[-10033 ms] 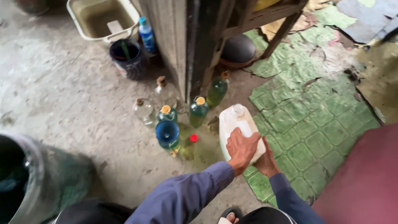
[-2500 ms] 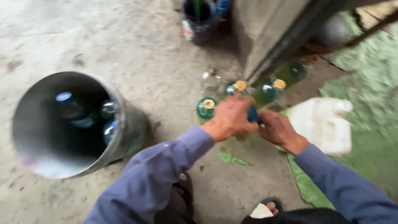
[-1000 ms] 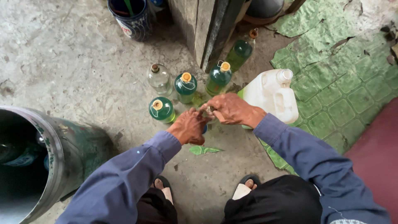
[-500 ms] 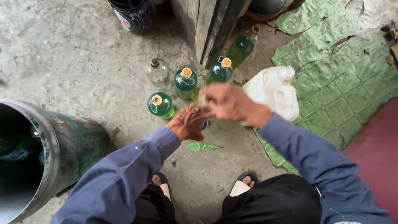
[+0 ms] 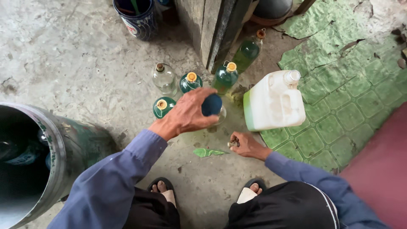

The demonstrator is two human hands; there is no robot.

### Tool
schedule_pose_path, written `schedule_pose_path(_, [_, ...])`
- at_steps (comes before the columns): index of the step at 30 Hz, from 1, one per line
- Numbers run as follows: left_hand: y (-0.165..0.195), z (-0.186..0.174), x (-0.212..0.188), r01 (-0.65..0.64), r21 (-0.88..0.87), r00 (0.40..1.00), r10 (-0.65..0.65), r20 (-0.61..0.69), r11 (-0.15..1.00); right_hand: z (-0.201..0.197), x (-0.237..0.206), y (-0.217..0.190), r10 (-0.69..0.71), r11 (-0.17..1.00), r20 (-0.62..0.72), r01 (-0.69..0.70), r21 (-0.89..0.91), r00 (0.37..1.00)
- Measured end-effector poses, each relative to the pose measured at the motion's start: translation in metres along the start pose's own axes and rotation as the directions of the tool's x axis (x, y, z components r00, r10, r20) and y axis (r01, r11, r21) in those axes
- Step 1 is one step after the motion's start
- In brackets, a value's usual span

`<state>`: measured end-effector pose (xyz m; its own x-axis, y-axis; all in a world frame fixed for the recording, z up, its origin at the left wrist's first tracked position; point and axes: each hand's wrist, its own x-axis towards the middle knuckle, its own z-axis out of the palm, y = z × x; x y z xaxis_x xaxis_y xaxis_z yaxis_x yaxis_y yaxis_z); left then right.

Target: The person sits on the floor and pours cooking oil from a large white plastic jug through a blue funnel into glass bottles arranged on the ground. They fill one bottle at a time, cap the filled bottles, and reposition the funnel for the next bottle.

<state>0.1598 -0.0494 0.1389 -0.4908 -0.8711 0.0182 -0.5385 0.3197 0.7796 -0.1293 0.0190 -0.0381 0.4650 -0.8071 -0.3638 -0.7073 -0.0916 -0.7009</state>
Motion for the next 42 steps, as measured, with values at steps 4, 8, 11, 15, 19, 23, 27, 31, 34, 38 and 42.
schedule_pose_path(4, [0.004, 0.007, 0.005, -0.029, 0.010, 0.997, 0.030, -0.076, 1.000, 0.007, 0.004, -0.003, 0.016, 0.999, -0.034, -0.014, 0.044, 0.999])
schedule_pose_path(8, [0.008, 0.018, 0.012, -0.021, 0.028, 0.998, 0.022, -0.065, 0.999, 0.002, 0.003, -0.009, 0.016, 1.000, -0.073, -0.017, -0.006, 0.997])
schedule_pose_path(11, [0.010, 0.023, 0.016, -0.011, 0.064, 0.999, 0.014, -0.041, 0.998, -0.001, 0.002, -0.014, -0.006, 1.000, -0.109, 0.003, -0.021, 0.994])
schedule_pose_path(15, [0.014, 0.030, 0.017, -0.007, 0.131, 0.999, 0.012, -0.040, 0.991, 0.004, 0.002, -0.015, 0.069, 0.997, -0.123, -0.073, -0.031, 0.990])
schedule_pose_path(19, [0.017, 0.034, 0.017, 0.015, 0.182, 0.999, -0.009, -0.033, 0.983, 0.007, 0.002, -0.012, 0.042, 0.998, -0.170, -0.033, 0.056, 0.985])
schedule_pose_path(23, [0.023, 0.040, 0.022, 0.076, 0.251, 0.997, -0.069, -0.036, 0.965, 0.003, -0.004, -0.009, -0.105, 0.994, -0.261, 0.100, -0.036, 0.960])
schedule_pose_path(27, [0.029, 0.043, 0.027, 0.062, 0.356, 0.994, -0.024, -0.108, 0.932, -0.004, -0.022, 0.006, -0.151, 0.988, -0.299, 0.135, -0.076, 0.942])
schedule_pose_path(31, [0.040, 0.055, 0.033, -0.114, 0.383, 0.945, 0.219, -0.242, 0.917, -0.030, -0.056, 0.054, 0.004, 0.996, -0.118, -0.014, -0.087, 0.993])
schedule_pose_path(34, [0.070, 0.100, 0.046, -0.117, 0.170, 0.957, 0.156, -0.243, 0.979, -0.074, -0.075, 0.102, 0.253, 0.931, -0.030, -0.235, 0.279, 0.967])
schedule_pose_path(38, [0.112, 0.174, 0.090, 0.274, -0.280, 0.949, -0.305, -0.075, 0.920, -0.126, -0.082, 0.131, 0.432, 0.690, -0.116, -0.245, 0.681, 0.894])
schedule_pose_path(42, [0.126, 0.207, 0.133, 0.509, -0.334, 0.832, -0.553, -0.046, 0.793, -0.145, -0.073, 0.123, 0.434, 0.663, -0.148, -0.204, 0.720, 0.889])
